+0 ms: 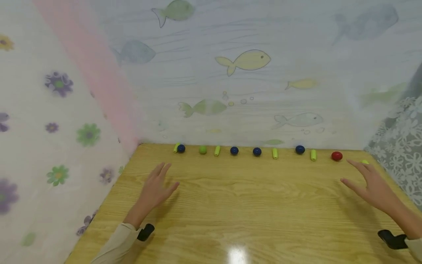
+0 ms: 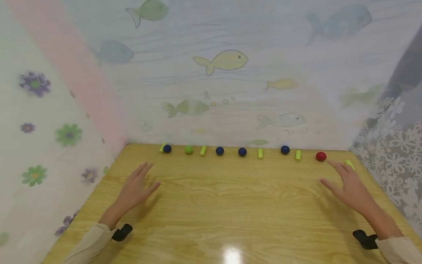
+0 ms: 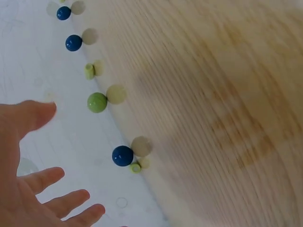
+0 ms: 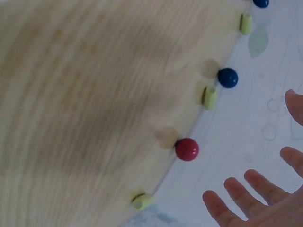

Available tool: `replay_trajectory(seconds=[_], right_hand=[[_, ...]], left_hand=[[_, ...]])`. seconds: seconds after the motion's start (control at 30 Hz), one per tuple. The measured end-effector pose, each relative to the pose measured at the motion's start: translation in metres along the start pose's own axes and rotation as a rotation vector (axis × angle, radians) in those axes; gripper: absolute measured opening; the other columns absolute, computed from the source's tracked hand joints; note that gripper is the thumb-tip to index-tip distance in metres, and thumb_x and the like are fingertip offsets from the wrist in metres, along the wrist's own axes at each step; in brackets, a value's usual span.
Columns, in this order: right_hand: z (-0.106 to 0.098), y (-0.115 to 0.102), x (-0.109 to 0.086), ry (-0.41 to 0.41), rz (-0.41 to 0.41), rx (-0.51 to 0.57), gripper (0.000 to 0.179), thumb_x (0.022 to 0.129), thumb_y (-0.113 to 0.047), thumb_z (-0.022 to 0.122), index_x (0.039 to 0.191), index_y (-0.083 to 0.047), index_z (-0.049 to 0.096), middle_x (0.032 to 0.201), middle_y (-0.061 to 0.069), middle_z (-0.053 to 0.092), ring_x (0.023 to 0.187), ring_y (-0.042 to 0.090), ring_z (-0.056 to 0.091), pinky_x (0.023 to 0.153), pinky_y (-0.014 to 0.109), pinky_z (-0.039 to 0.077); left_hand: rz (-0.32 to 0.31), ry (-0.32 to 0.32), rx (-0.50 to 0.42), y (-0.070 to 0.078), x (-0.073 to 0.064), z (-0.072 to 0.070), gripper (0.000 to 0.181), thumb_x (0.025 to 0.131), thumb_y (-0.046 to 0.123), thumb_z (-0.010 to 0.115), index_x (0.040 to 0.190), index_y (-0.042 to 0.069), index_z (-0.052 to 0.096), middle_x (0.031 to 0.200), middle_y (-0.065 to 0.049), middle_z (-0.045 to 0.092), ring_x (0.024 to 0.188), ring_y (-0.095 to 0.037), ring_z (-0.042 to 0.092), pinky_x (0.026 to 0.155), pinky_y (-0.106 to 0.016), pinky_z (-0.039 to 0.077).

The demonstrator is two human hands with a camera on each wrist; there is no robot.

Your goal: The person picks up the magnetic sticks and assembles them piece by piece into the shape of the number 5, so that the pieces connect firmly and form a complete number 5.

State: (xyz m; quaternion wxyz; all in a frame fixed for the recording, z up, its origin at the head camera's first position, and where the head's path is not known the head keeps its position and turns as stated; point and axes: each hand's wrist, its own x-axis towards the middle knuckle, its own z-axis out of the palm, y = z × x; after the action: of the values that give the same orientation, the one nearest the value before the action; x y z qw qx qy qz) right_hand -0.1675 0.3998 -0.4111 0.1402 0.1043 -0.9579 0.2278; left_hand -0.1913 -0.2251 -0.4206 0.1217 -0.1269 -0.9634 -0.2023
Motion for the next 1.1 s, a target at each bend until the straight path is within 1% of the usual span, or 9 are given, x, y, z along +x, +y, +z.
replay_trajectory(seconds=[0.1,0.2,0.3,0.47,0.67,0.77,0.9,1.03,1.1], right_hand=[[0.002,0.010,0.015,-0.023,0.008,0.020,0.073,0.090,-0.025,0.065,0.144,0.006,0.027,0.127,0.043,0.031,0.109,0.059,0.032,0.072,0.069,0.030],[0.007,0.022,0.029,-0.030,0.005,0.038,0.070,0.090,-0.024,0.065,0.142,0.010,0.030,0.126,0.043,0.032,0.103,0.056,0.036,0.070,0.066,0.033],[0.013,0.035,0.043,-0.023,0.012,0.046,0.067,0.091,-0.023,0.063,0.139,0.013,0.033,0.125,0.044,0.032,0.098,0.056,0.038,0.068,0.066,0.035],[0.023,0.056,0.059,-0.028,0.042,0.052,0.059,0.095,-0.020,0.058,0.135,0.017,0.034,0.124,0.047,0.030,0.102,0.060,0.034,0.071,0.068,0.035],[0.028,0.067,0.072,-0.053,0.058,0.078,0.045,0.095,-0.009,0.054,0.128,0.019,0.040,0.121,0.047,0.035,0.103,0.062,0.036,0.074,0.069,0.036],[0.032,0.066,0.075,-0.062,0.051,0.089,0.042,0.092,-0.003,0.055,0.124,0.020,0.042,0.118,0.048,0.038,0.101,0.062,0.039,0.075,0.068,0.037],[0.038,0.063,0.077,-0.063,0.102,0.127,0.042,0.092,-0.003,0.055,0.124,0.020,0.040,0.118,0.045,0.038,0.102,0.060,0.039,0.077,0.066,0.038],[0.044,0.056,0.077,-0.012,0.172,0.186,0.037,0.093,-0.006,0.055,0.119,0.018,0.043,0.116,0.042,0.041,0.103,0.058,0.040,0.078,0.063,0.039],[0.047,0.055,0.076,0.035,0.190,0.195,0.032,0.093,-0.008,0.057,0.113,0.015,0.047,0.112,0.038,0.046,0.097,0.048,0.048,0.075,0.050,0.045]], left_hand=[[-0.050,-0.014,-0.078,-0.001,0.009,0.005,0.064,0.090,0.030,0.065,0.141,0.003,0.039,0.143,-0.025,0.035,0.128,-0.045,0.035,0.094,-0.063,0.037],[-0.118,-0.048,-0.170,-0.006,0.018,0.009,0.059,0.090,0.023,0.064,0.140,0.002,0.041,0.141,-0.024,0.037,0.126,-0.044,0.037,0.093,-0.061,0.038],[-0.161,-0.065,-0.255,-0.015,0.031,0.012,0.054,0.091,0.018,0.062,0.138,0.000,0.043,0.138,-0.025,0.042,0.123,-0.043,0.041,0.093,-0.058,0.040],[-0.216,-0.054,-0.414,-0.034,0.051,0.012,0.044,0.092,0.012,0.061,0.132,-0.002,0.049,0.131,-0.024,0.049,0.117,-0.039,0.049,0.089,-0.052,0.046],[-0.227,-0.071,-0.475,-0.051,0.075,0.009,0.039,0.095,0.011,0.058,0.131,-0.001,0.051,0.126,-0.023,0.052,0.112,-0.037,0.053,0.083,-0.048,0.050],[-0.226,-0.105,-0.477,-0.056,0.087,0.009,0.039,0.095,0.010,0.056,0.132,-0.001,0.050,0.126,-0.024,0.052,0.113,-0.038,0.053,0.083,-0.047,0.051],[-0.260,-0.146,-0.480,-0.064,0.100,0.011,0.038,0.096,0.010,0.054,0.132,0.000,0.051,0.126,-0.022,0.052,0.113,-0.037,0.052,0.083,-0.045,0.050],[-0.293,-0.155,-0.549,-0.070,0.113,0.017,0.039,0.097,0.011,0.053,0.135,0.002,0.049,0.129,-0.021,0.050,0.113,-0.036,0.051,0.084,-0.044,0.050],[-0.285,-0.146,-0.619,-0.071,0.117,0.021,0.040,0.098,0.010,0.052,0.136,0.001,0.047,0.131,-0.022,0.047,0.115,-0.037,0.049,0.087,-0.045,0.050]])
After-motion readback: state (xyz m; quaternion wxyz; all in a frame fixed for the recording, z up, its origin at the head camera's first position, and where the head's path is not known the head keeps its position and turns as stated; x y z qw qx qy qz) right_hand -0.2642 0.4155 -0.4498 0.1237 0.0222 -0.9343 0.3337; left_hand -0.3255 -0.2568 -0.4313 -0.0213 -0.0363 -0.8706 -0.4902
